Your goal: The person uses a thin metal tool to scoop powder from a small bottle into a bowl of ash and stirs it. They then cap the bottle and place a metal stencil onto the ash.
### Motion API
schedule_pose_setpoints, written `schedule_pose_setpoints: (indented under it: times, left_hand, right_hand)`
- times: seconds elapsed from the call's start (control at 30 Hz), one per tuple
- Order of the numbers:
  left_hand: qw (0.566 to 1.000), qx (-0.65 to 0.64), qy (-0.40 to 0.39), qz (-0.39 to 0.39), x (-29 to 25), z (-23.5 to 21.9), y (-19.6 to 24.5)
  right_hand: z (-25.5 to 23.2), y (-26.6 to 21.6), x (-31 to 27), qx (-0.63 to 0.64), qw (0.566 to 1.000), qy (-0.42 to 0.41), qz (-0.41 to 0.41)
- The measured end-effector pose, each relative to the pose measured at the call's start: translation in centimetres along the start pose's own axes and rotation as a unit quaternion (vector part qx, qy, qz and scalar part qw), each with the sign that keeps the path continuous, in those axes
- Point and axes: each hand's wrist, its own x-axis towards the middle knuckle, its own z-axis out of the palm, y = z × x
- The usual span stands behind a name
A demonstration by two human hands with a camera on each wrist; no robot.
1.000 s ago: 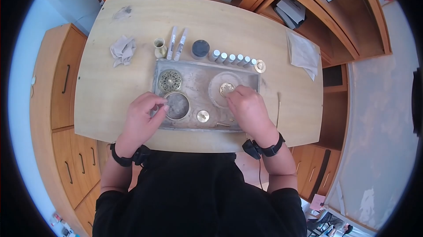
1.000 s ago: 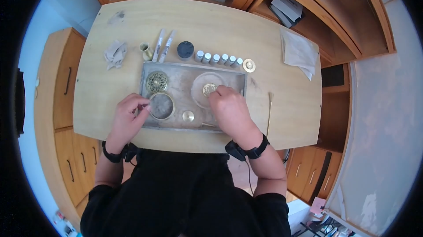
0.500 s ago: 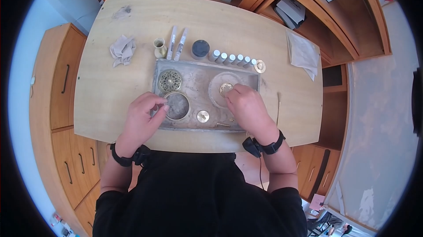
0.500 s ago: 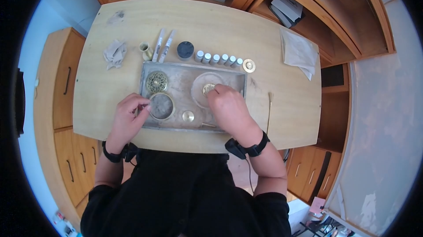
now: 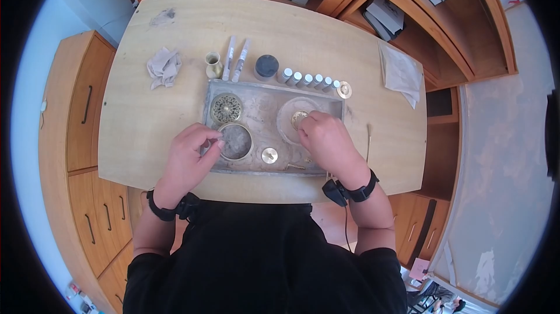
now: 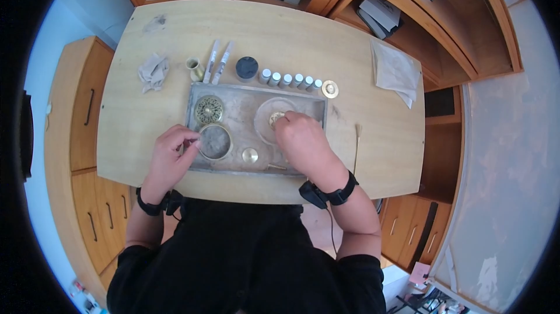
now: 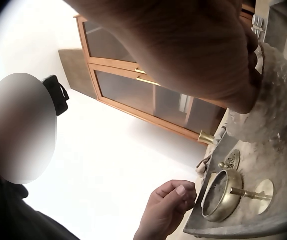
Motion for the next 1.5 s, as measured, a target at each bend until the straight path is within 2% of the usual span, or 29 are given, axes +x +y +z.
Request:
schedule_pose_setpoints:
  times: [0.43, 0.53, 0.73, 1.03, 1.13, 1.43, 1.5]
  left_hand:
    - [1.000, -0.003, 0.004, 0.007, 0.0, 0.0, -0.2]
    - [1.000, -0.011, 0.003, 0.002, -0.1, 0.1, -0.2]
    - [1.000, -0.005, 0.007, 0.009, -0.2, 0.0, -0.4]
    - [1.000, -0.011, 0.010, -0.005, -0.6, -0.5, -0.6]
    - [1.000, -0.003, 0.006, -0.005, -0.6, -0.7, -0.6]
    - [1.000, 0.009, 0.006, 0.011, -0.6, -0.4, -1.1]
    - [1.000, 0.004, 0.008, 0.010, -0.6, -0.4, -1.2]
  right_hand:
    - [-1.7, -0.8, -0.8, 0.028, 0.995, 0.086, -0.030]
    - [-2.1, -1.2, -0.6, 0.031, 0.996, 0.079, -0.028]
    - [-1.8, -3.0, 1.5, 0.009, 0.989, 0.117, -0.090]
    - [1.1, -4.0, 5.0, -0.111, 0.981, 0.039, -0.152]
    - [2.8, -3.7, 5.6, -0.143, 0.967, 0.039, -0.208]
    - [3.8, -5.2, 5.9, -0.200, 0.956, -0.040, -0.211]
    - [3.2, -5.6, 5.5, -0.190, 0.958, -0.029, -0.212]
